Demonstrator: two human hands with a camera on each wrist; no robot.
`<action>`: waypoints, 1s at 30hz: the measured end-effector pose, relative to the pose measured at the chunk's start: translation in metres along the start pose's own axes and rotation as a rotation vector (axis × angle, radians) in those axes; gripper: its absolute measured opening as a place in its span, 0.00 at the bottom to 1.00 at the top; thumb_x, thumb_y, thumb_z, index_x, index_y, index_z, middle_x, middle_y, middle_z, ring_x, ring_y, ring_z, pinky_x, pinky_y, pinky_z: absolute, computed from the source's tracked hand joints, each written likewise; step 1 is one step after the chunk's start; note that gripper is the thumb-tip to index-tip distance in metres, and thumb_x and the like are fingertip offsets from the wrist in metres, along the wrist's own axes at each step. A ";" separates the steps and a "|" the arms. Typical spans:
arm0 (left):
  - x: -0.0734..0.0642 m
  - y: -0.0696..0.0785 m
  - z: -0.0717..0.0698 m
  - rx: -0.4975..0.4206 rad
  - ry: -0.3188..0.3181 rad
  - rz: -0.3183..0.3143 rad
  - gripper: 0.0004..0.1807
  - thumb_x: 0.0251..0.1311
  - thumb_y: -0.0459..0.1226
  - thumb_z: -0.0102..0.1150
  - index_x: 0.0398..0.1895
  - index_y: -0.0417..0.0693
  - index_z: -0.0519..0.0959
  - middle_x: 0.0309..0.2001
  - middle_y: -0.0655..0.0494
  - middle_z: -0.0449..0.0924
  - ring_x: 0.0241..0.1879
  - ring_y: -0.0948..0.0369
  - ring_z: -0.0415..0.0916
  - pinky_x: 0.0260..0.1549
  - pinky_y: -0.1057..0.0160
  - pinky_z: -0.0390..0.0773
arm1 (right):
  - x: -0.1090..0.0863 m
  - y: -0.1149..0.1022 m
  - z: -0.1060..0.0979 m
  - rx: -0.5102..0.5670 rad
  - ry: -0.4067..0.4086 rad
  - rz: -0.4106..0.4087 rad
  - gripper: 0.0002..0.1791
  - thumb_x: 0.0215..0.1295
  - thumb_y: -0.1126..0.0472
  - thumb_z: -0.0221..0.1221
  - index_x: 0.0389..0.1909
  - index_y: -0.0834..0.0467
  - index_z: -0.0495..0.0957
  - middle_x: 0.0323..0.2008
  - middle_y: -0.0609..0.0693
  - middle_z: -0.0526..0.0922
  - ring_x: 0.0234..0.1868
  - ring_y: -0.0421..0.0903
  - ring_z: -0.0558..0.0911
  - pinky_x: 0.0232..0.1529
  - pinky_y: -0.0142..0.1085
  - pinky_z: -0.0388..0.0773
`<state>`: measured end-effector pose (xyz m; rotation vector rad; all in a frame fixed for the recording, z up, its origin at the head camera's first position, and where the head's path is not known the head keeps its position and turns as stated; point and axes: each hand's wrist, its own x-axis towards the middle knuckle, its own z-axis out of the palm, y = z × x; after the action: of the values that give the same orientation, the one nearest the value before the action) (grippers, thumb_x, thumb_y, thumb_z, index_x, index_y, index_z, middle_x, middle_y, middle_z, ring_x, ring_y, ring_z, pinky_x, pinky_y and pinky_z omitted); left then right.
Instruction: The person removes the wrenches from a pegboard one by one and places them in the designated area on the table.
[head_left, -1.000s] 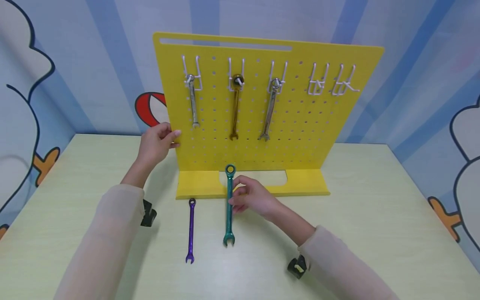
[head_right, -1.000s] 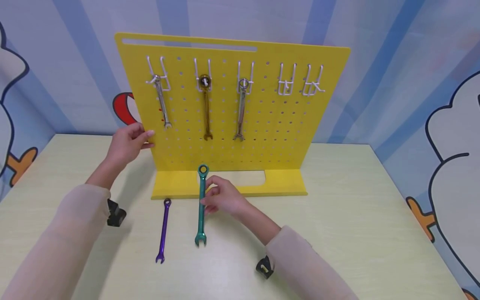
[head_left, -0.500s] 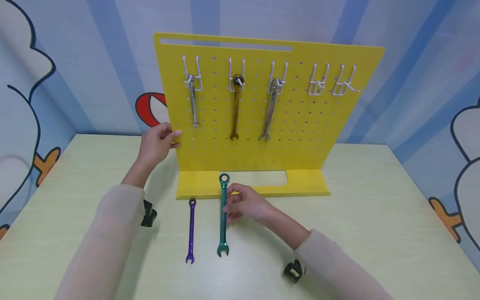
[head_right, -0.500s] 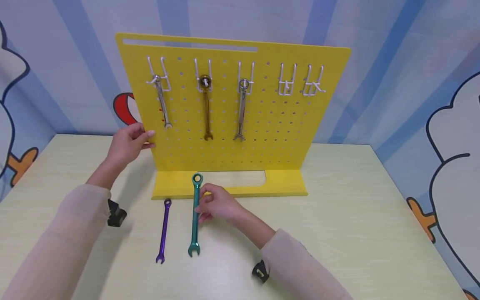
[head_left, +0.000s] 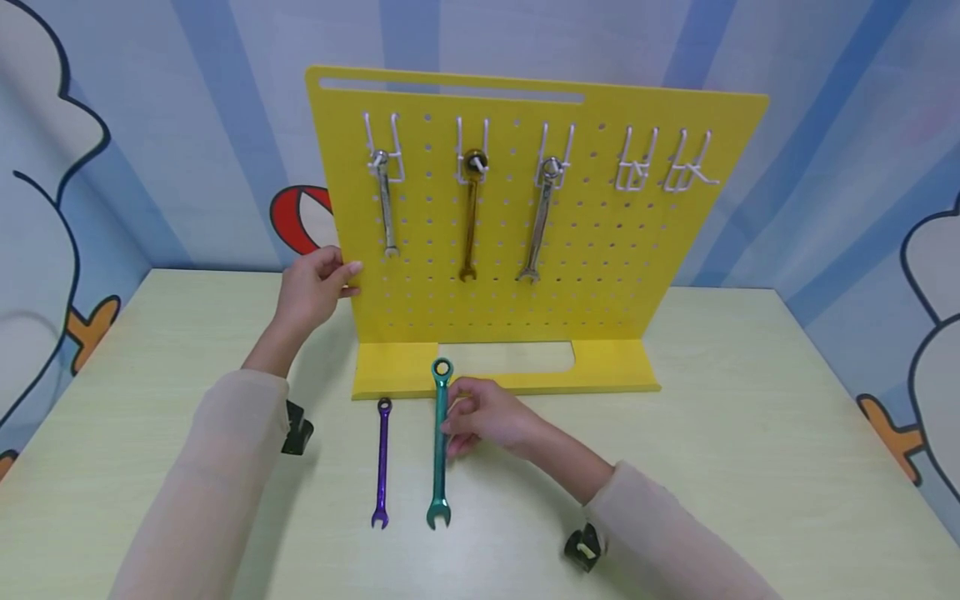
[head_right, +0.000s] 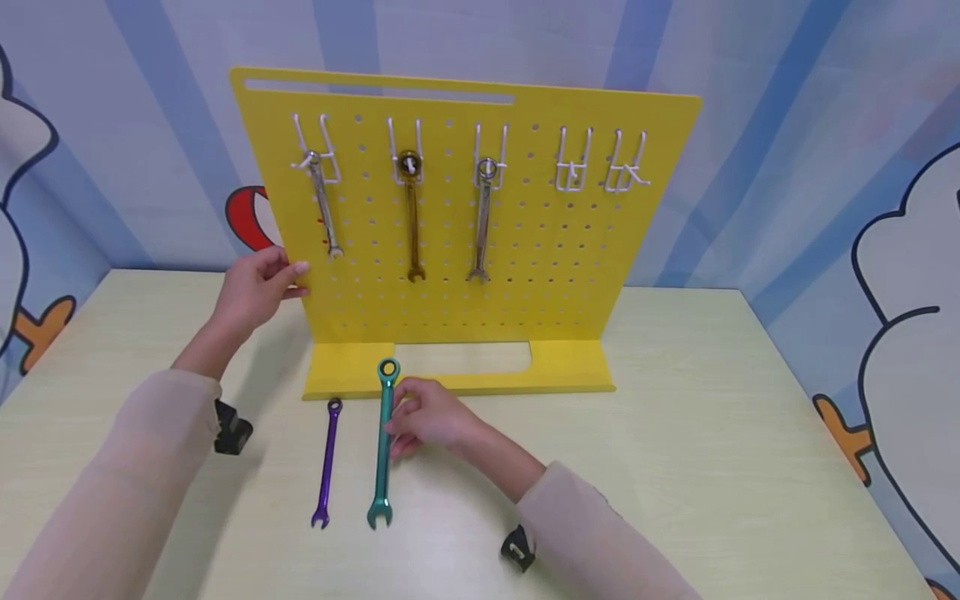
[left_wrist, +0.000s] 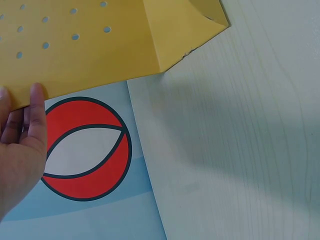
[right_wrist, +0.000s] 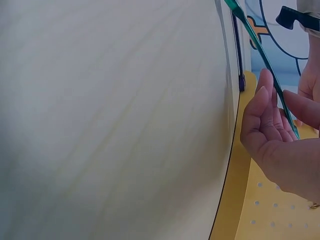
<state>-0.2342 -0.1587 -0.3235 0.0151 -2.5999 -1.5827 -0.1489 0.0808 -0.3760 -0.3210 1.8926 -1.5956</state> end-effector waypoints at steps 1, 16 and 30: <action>0.000 0.000 0.000 0.000 0.000 -0.001 0.15 0.63 0.40 0.51 0.40 0.34 0.71 0.40 0.41 0.76 0.40 0.52 0.77 0.34 0.70 0.80 | 0.000 0.000 0.000 0.002 0.001 0.007 0.06 0.61 0.75 0.52 0.39 0.68 0.68 0.25 0.58 0.80 0.24 0.51 0.82 0.31 0.41 0.82; 0.001 -0.001 0.000 -0.010 -0.003 -0.006 0.15 0.63 0.40 0.51 0.40 0.34 0.71 0.40 0.42 0.75 0.40 0.52 0.77 0.35 0.70 0.80 | 0.003 0.008 0.007 -0.015 -0.036 0.075 0.04 0.60 0.74 0.54 0.33 0.67 0.68 0.23 0.60 0.81 0.22 0.51 0.82 0.26 0.38 0.82; 0.000 -0.001 -0.001 -0.010 -0.006 0.005 0.15 0.63 0.40 0.51 0.39 0.34 0.70 0.38 0.42 0.75 0.39 0.52 0.77 0.34 0.70 0.80 | 0.004 0.012 0.013 -0.009 -0.029 0.100 0.05 0.58 0.76 0.56 0.33 0.69 0.68 0.21 0.61 0.80 0.19 0.51 0.81 0.19 0.37 0.81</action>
<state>-0.2344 -0.1602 -0.3240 0.0028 -2.5946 -1.5958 -0.1419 0.0714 -0.3893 -0.2478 1.8644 -1.5087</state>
